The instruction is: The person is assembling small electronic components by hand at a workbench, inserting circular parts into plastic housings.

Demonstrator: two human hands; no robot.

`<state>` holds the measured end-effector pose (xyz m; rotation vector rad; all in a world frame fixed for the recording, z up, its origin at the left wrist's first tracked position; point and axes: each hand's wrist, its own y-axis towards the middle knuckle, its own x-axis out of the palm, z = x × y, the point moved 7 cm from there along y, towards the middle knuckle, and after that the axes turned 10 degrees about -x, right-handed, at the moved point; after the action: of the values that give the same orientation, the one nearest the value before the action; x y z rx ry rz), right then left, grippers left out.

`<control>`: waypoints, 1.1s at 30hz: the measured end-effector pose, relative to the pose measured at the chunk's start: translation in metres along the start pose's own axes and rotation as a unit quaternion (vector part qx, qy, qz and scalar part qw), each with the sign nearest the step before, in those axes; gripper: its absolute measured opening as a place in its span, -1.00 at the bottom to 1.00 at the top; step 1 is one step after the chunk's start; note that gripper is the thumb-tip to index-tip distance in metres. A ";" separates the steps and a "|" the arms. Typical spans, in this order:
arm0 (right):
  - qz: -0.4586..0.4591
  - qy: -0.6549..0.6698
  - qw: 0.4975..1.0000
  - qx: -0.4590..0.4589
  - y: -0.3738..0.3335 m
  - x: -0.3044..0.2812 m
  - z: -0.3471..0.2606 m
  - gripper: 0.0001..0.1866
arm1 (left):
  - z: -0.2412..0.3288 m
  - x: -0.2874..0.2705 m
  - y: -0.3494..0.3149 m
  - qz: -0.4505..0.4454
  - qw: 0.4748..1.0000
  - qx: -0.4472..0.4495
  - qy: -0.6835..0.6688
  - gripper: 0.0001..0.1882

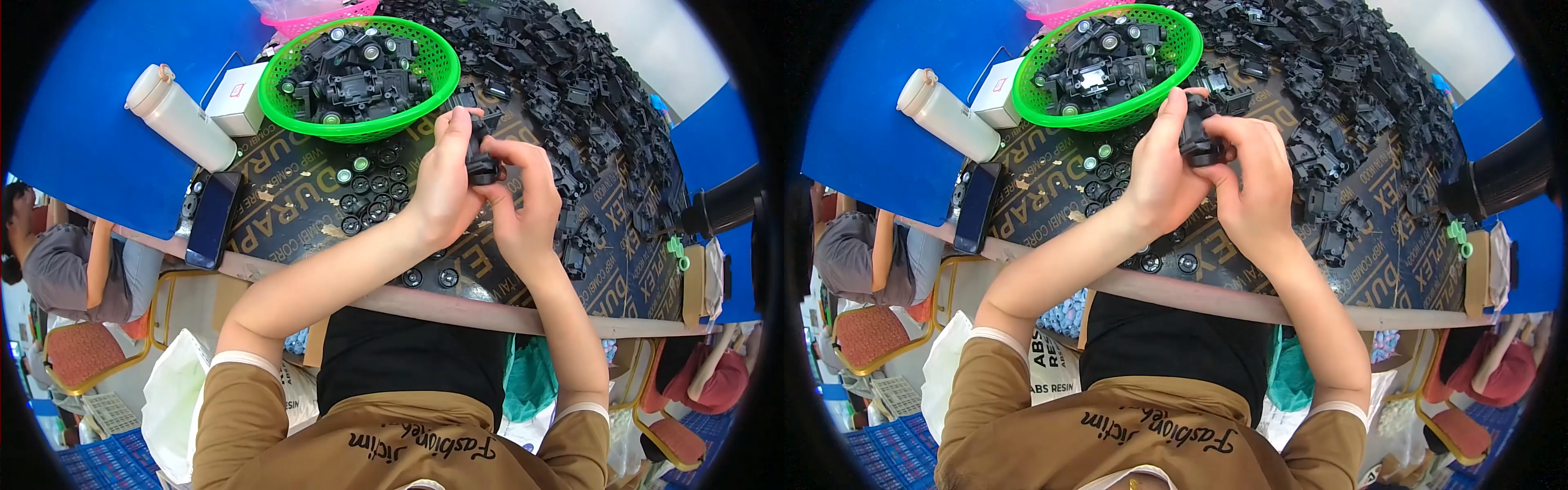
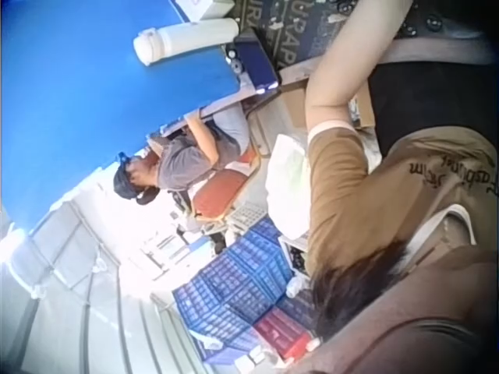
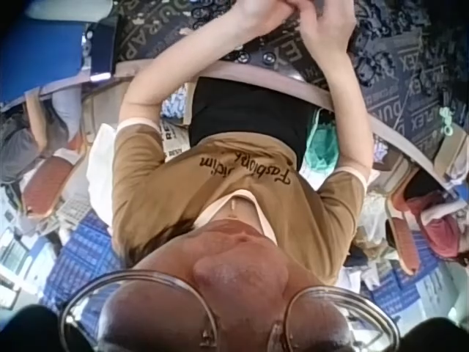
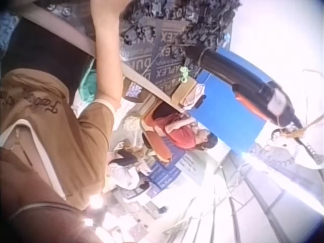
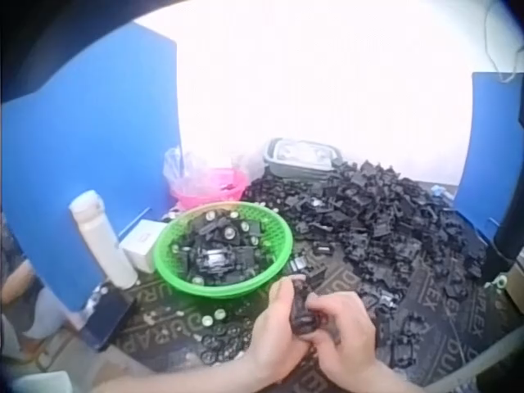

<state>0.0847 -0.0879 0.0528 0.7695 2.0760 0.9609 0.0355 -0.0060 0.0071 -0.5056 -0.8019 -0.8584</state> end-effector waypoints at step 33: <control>-0.451 -0.175 0.875 0.026 -0.008 0.036 0.045 -0.21 | 0.139 0.023 -0.022 0.074 0.535 0.498 0.678 -0.85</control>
<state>0.0983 -0.0481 0.0125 -0.0630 1.8111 0.2135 -0.0308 0.0652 0.1116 1.0977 0.3440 -0.2718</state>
